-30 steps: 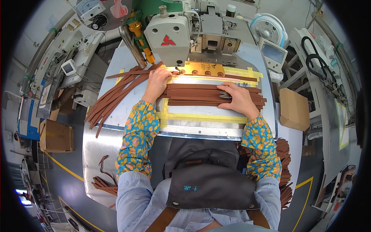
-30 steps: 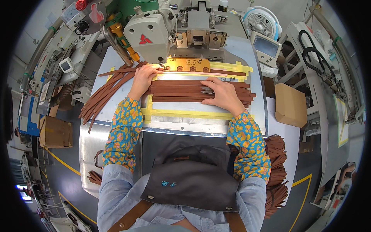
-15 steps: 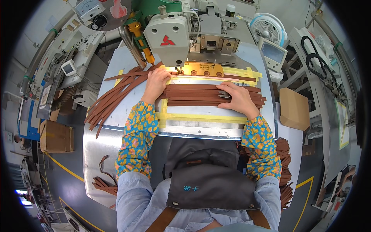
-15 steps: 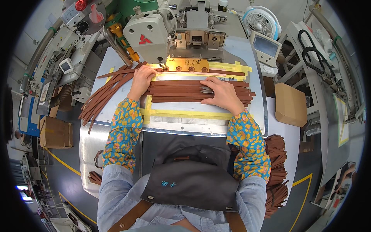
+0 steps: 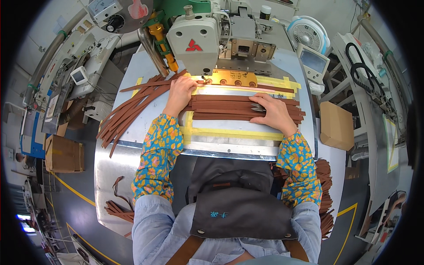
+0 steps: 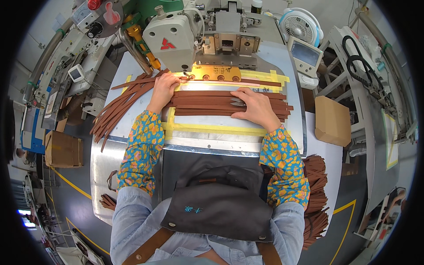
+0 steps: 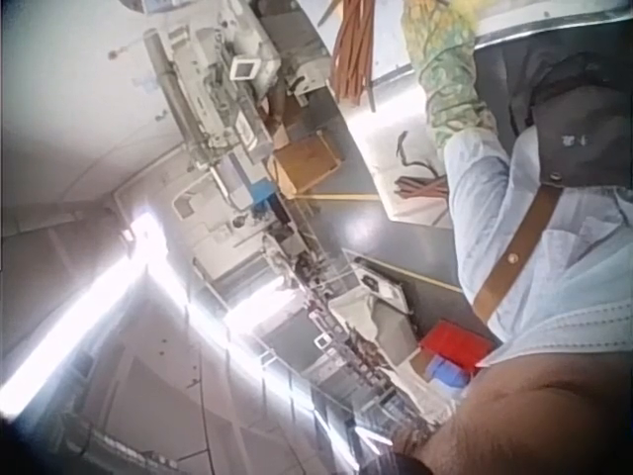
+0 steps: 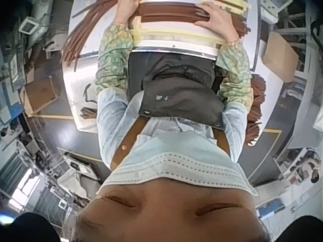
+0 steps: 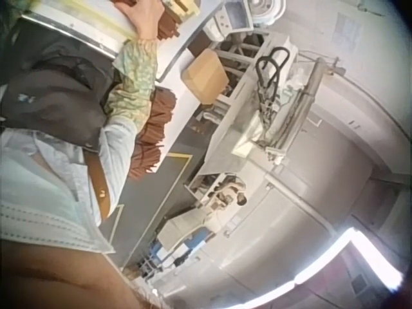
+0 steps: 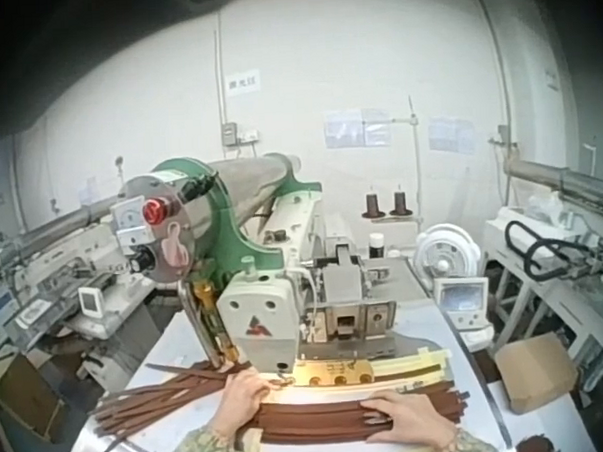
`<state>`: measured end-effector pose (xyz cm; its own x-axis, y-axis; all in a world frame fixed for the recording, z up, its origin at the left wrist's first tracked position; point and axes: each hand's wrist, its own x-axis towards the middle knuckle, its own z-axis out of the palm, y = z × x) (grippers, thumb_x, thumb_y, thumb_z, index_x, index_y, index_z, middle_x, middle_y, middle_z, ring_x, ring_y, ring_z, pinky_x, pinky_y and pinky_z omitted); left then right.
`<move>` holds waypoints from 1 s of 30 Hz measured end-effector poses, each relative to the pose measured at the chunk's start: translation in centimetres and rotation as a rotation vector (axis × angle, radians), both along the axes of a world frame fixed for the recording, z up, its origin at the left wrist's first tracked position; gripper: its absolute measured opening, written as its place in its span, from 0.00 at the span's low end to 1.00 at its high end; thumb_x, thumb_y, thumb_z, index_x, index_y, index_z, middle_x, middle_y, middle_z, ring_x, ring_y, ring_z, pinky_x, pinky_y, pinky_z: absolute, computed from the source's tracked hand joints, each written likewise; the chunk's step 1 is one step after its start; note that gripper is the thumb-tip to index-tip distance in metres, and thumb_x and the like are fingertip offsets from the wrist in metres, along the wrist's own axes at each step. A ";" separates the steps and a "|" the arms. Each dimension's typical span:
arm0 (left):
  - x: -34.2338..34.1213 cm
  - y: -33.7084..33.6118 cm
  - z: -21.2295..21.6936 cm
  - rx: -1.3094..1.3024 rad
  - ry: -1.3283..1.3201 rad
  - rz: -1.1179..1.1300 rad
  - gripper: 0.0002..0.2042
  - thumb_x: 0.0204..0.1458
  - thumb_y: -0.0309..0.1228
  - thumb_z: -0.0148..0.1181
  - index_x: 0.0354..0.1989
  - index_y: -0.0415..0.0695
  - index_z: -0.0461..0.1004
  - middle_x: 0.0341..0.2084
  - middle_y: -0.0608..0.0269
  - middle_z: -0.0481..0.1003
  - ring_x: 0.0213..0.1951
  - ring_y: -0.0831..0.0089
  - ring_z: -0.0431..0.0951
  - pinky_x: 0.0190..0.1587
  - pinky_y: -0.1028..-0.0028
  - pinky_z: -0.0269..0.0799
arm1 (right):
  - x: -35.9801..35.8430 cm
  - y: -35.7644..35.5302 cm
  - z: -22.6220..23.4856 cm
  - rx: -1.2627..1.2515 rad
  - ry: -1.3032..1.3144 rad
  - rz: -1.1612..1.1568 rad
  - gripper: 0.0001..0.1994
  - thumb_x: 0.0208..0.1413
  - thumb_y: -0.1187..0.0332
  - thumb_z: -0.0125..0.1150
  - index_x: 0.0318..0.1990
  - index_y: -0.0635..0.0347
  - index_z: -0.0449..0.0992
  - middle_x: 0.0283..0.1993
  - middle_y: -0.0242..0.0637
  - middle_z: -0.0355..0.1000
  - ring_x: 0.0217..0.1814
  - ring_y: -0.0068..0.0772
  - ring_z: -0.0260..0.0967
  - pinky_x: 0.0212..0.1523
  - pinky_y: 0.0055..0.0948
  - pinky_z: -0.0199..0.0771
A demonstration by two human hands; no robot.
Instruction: Aligning and positioning leather strips into a yellow template jig on a workbench.
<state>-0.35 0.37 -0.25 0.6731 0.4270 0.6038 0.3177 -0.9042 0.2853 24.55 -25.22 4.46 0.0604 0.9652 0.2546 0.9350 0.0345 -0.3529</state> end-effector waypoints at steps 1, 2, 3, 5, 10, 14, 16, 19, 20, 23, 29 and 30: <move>-0.1 0.1 -0.1 0.012 0.001 0.005 0.02 0.49 0.28 0.62 0.29 0.47 0.75 0.34 0.70 0.77 0.47 0.66 0.73 0.46 0.64 0.62 | -0.1 0.0 0.2 -0.023 0.010 -0.008 0.34 0.35 0.56 0.76 0.54 0.51 0.75 0.57 0.32 0.71 0.50 0.41 0.73 0.48 0.36 0.75; 0.0 0.0 -0.1 0.011 0.001 0.008 0.02 0.49 0.28 0.62 0.29 0.47 0.75 0.34 0.70 0.77 0.47 0.66 0.73 0.46 0.64 0.62 | -0.1 -0.1 0.3 -0.023 0.011 -0.006 0.34 0.35 0.56 0.76 0.54 0.51 0.75 0.57 0.32 0.71 0.50 0.41 0.73 0.48 0.36 0.75; 0.1 0.0 0.0 0.008 0.011 0.004 0.02 0.49 0.28 0.62 0.29 0.47 0.75 0.34 0.70 0.77 0.47 0.67 0.73 0.46 0.64 0.62 | -0.1 -0.1 0.3 -0.031 0.019 -0.011 0.34 0.35 0.56 0.76 0.54 0.51 0.75 0.57 0.32 0.71 0.50 0.41 0.74 0.48 0.36 0.75; 0.2 -0.1 0.0 0.004 0.021 0.002 0.02 0.49 0.28 0.62 0.29 0.47 0.75 0.34 0.70 0.77 0.47 0.67 0.73 0.46 0.64 0.62 | 0.0 -0.2 0.2 -0.040 0.028 -0.016 0.34 0.34 0.56 0.76 0.54 0.51 0.75 0.57 0.32 0.71 0.50 0.41 0.74 0.48 0.36 0.75; 0.1 -0.2 0.1 -0.008 0.019 0.008 0.02 0.49 0.28 0.62 0.29 0.47 0.75 0.32 0.70 0.77 0.46 0.66 0.73 0.46 0.64 0.62 | 0.0 -0.1 0.1 -0.019 0.013 -0.011 0.34 0.34 0.56 0.77 0.54 0.50 0.75 0.56 0.32 0.71 0.49 0.41 0.74 0.47 0.36 0.75; 0.0 -0.3 0.2 -0.009 0.014 0.014 0.02 0.49 0.28 0.62 0.28 0.47 0.75 0.32 0.70 0.77 0.46 0.66 0.73 0.46 0.64 0.63 | -0.1 -0.1 0.3 -0.026 0.016 -0.012 0.34 0.34 0.56 0.77 0.54 0.51 0.75 0.56 0.32 0.71 0.49 0.41 0.74 0.47 0.35 0.75; -0.1 -0.2 0.2 0.008 0.020 0.017 0.02 0.48 0.27 0.62 0.28 0.46 0.75 0.32 0.69 0.77 0.46 0.66 0.73 0.46 0.64 0.63 | -0.2 -0.1 0.3 -0.024 0.012 -0.016 0.34 0.34 0.56 0.77 0.54 0.51 0.75 0.56 0.32 0.71 0.49 0.41 0.74 0.47 0.35 0.75; 0.2 -0.5 0.4 -0.023 0.010 0.010 0.02 0.48 0.27 0.62 0.28 0.46 0.75 0.32 0.69 0.77 0.46 0.66 0.73 0.46 0.65 0.63 | 0.0 -0.2 0.1 -0.013 0.014 -0.017 0.34 0.34 0.56 0.77 0.54 0.51 0.76 0.56 0.32 0.71 0.49 0.40 0.74 0.47 0.35 0.75; 0.1 -0.5 0.4 -0.023 0.011 0.011 0.02 0.48 0.27 0.62 0.28 0.46 0.75 0.32 0.69 0.77 0.46 0.66 0.73 0.46 0.65 0.63 | -0.1 -0.2 0.2 -0.013 0.014 -0.016 0.34 0.34 0.56 0.77 0.54 0.51 0.76 0.56 0.32 0.71 0.49 0.40 0.74 0.47 0.35 0.75; 0.0 -0.1 0.4 -0.026 0.032 0.005 0.03 0.48 0.27 0.62 0.30 0.45 0.74 0.32 0.68 0.77 0.45 0.65 0.73 0.46 0.65 0.64 | -0.1 -0.2 0.4 -0.047 0.012 -0.029 0.34 0.34 0.55 0.76 0.54 0.51 0.76 0.56 0.32 0.71 0.49 0.40 0.74 0.47 0.35 0.75; -1.7 1.3 0.5 0.126 0.174 0.291 0.13 0.51 0.32 0.64 0.45 0.46 0.74 0.44 0.61 0.74 0.51 0.61 0.70 0.59 0.50 0.54 | -0.2 -0.1 0.4 -0.027 -0.009 -0.016 0.34 0.35 0.55 0.76 0.55 0.51 0.75 0.56 0.31 0.70 0.49 0.40 0.74 0.46 0.35 0.75; -1.9 1.4 0.7 0.126 0.176 0.294 0.13 0.51 0.32 0.64 0.45 0.46 0.74 0.44 0.61 0.74 0.51 0.61 0.70 0.59 0.50 0.54 | -0.1 -0.1 0.3 -0.027 -0.007 -0.015 0.34 0.35 0.55 0.76 0.55 0.51 0.75 0.56 0.31 0.70 0.49 0.40 0.74 0.46 0.35 0.75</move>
<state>-2.28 1.82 0.41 0.6308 0.5473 0.5500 0.6035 -0.7916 0.0956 24.44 -25.33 4.72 0.0731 0.9707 0.2288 0.9379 0.0111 -0.3468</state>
